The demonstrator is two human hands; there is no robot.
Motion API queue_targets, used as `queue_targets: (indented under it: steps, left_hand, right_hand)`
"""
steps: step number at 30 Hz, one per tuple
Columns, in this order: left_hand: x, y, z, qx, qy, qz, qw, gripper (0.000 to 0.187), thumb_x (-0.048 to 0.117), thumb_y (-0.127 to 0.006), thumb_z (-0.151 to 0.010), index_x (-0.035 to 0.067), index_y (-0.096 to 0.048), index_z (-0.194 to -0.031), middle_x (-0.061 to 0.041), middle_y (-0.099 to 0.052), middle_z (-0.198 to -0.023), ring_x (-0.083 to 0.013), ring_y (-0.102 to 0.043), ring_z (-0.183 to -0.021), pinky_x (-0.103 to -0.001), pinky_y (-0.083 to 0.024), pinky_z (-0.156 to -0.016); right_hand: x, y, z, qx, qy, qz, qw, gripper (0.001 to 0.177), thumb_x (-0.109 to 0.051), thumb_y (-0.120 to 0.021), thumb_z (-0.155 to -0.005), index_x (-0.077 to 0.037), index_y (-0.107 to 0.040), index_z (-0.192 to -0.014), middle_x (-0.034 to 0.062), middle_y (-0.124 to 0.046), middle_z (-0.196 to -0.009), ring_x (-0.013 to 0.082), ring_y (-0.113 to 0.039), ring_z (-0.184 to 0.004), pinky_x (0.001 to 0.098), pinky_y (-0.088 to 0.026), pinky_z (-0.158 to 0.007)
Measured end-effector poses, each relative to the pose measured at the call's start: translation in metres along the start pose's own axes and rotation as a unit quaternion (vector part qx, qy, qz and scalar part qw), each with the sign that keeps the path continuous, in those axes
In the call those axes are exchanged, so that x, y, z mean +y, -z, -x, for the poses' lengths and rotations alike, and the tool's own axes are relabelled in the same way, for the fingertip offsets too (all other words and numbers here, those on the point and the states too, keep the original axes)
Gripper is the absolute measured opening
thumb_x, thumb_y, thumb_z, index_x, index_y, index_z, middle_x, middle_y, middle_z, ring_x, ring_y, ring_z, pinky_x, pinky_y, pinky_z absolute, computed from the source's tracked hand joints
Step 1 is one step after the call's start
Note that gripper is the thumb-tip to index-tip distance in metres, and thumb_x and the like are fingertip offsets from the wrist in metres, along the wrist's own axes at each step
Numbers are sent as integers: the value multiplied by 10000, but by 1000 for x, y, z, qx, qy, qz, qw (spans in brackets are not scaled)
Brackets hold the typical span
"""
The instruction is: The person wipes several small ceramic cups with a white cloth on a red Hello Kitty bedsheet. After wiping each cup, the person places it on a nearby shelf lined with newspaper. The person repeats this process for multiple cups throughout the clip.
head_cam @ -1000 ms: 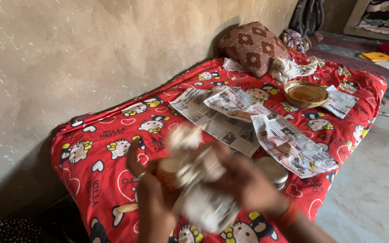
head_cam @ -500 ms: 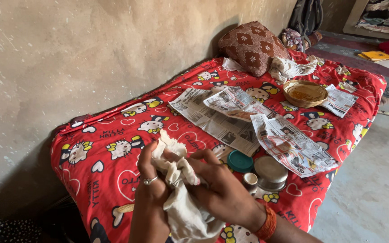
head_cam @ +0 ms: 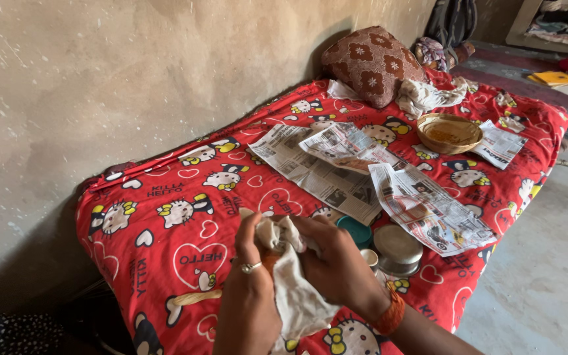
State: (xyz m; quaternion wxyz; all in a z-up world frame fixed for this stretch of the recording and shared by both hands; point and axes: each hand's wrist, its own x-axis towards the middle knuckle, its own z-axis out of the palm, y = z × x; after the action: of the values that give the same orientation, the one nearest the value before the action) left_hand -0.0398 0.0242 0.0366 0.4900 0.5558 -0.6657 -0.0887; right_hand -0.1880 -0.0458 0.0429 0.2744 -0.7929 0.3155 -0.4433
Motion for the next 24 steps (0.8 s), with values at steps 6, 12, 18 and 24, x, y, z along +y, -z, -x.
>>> queue_targets:
  steps: [6,12,18,24]
  left_hand:
    - [-10,-11,1,-23,-62,-39,997,908,53,-784,-671,1,-335,-1459,-262,-601,-1276,-433,-616,-1138,-491,-498,-934]
    - [-21,-22,4,-19,-63,-130,989,727,59,-831,-623,64,-531,-1286,-159,-651,-1276,-435,-488,-1336,-596,-353,-1016]
    - [-28,-40,11,20,-124,-51,991,703,100,-809,-660,58,-521,-1300,-352,-433,-1525,-452,-476,-1371,-539,-336,-1067]
    - [-36,-42,18,-26,-39,-51,998,597,115,-801,-731,87,-555,-1274,-102,-702,-1091,-288,-659,-1082,-529,-360,-1052]
  right_hand:
    - [35,21,0,78,132,165,974,389,-17,-638,-739,-74,-659,-1123,117,-725,-1088,358,-646,-998,454,-497,-921]
    - [120,29,25,46,19,237,970,517,-58,-636,-721,-69,-669,-1237,127,-741,-1089,347,-675,-947,458,-491,-908]
    - [207,12,65,-64,-40,195,978,519,-145,-729,-723,-66,-659,-1230,162,-729,-1109,378,-670,-1033,469,-518,-920]
    - [192,14,59,-91,-56,149,983,398,-178,-735,-798,-95,-710,-1187,155,-740,-1168,359,-698,-1075,437,-543,-925]
